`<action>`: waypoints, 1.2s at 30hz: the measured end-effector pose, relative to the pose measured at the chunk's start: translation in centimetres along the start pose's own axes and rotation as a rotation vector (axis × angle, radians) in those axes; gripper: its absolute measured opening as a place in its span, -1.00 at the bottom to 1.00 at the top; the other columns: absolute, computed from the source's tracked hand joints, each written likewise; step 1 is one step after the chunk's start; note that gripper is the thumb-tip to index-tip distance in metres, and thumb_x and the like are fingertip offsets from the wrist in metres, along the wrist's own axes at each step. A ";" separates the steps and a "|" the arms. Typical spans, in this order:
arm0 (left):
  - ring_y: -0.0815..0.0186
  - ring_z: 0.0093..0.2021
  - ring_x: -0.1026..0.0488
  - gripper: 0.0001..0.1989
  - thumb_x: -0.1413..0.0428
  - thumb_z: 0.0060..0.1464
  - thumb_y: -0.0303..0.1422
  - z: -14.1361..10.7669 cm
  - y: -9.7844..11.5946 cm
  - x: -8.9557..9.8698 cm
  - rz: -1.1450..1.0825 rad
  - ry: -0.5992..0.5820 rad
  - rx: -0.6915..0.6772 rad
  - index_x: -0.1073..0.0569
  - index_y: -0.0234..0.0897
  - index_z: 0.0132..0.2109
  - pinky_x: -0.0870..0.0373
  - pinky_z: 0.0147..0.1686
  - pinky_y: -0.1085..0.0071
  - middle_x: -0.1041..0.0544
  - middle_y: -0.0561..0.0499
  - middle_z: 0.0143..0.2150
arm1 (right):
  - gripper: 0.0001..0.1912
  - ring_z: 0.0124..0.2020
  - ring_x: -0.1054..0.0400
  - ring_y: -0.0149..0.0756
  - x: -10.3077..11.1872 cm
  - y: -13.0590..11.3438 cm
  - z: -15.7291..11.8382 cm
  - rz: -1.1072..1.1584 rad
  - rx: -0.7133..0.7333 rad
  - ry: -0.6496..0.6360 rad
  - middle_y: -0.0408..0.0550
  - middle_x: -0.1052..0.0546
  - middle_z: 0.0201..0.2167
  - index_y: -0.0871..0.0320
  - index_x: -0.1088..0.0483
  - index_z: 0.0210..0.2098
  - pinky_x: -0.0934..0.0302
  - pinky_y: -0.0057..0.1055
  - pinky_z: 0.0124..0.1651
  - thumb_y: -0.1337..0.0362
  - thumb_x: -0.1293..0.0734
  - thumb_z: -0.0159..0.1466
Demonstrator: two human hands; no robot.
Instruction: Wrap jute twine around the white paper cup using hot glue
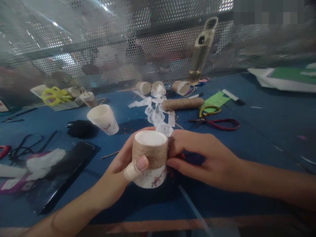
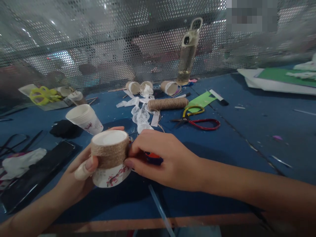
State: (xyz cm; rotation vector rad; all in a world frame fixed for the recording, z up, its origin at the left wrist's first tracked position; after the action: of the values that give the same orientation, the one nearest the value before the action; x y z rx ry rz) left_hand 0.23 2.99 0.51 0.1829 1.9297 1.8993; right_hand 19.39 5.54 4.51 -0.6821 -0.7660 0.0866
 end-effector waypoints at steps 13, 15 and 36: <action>0.15 -0.06 -0.61 -0.45 -0.28 0.06 -0.01 0.8 1.9 1.0 -0.168 0.304 -0.184 -0.51 -0.11 0.15 -0.57 -0.08 0.31 -0.61 -0.07 0.06 | -0.76 -0.04 -0.43 -0.15 2.7 1.3 -1.0 -0.495 0.075 0.223 -0.03 -0.53 -0.13 -0.01 -0.33 -0.11 -0.31 -0.17 0.05 0.43 -0.32 0.29; 0.15 -0.12 -0.63 -0.61 -0.22 0.15 -0.08 1.4 2.6 1.3 -0.206 0.370 -0.219 -0.56 -0.16 0.05 -0.60 -0.19 0.32 -0.64 -0.10 0.00 | -0.78 -0.13 -0.47 -0.18 2.3 2.3 -1.9 -0.505 0.058 0.091 -0.03 -0.56 -0.20 0.05 -0.35 -0.11 -0.37 -0.22 -0.06 0.44 -0.26 0.30; 0.22 -0.17 -0.59 -0.63 -0.12 0.25 -0.10 1.7 3.5 1.7 -0.214 0.546 -0.451 -0.57 -0.24 0.03 -0.50 -0.09 0.30 -0.66 -0.01 -0.14 | -0.62 -0.29 -0.55 -0.09 0.4 3.6 -4.4 -0.591 -0.272 -0.345 0.04 -0.60 -0.23 0.14 -0.42 -0.10 -0.39 -0.19 -0.29 0.47 -0.27 0.09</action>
State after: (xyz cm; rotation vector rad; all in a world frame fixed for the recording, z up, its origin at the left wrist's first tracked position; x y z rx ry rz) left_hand -1.34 5.37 3.59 -0.7115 1.6593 2.3253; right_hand 23.25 6.12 0.34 -0.6797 -1.3007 -0.4563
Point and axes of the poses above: each hand's wrist, its own z-axis towards the middle knuckle, its own x-axis out of the back of the hand, y = z × x, the point moved 4 cm from there along z, towards the middle knuckle
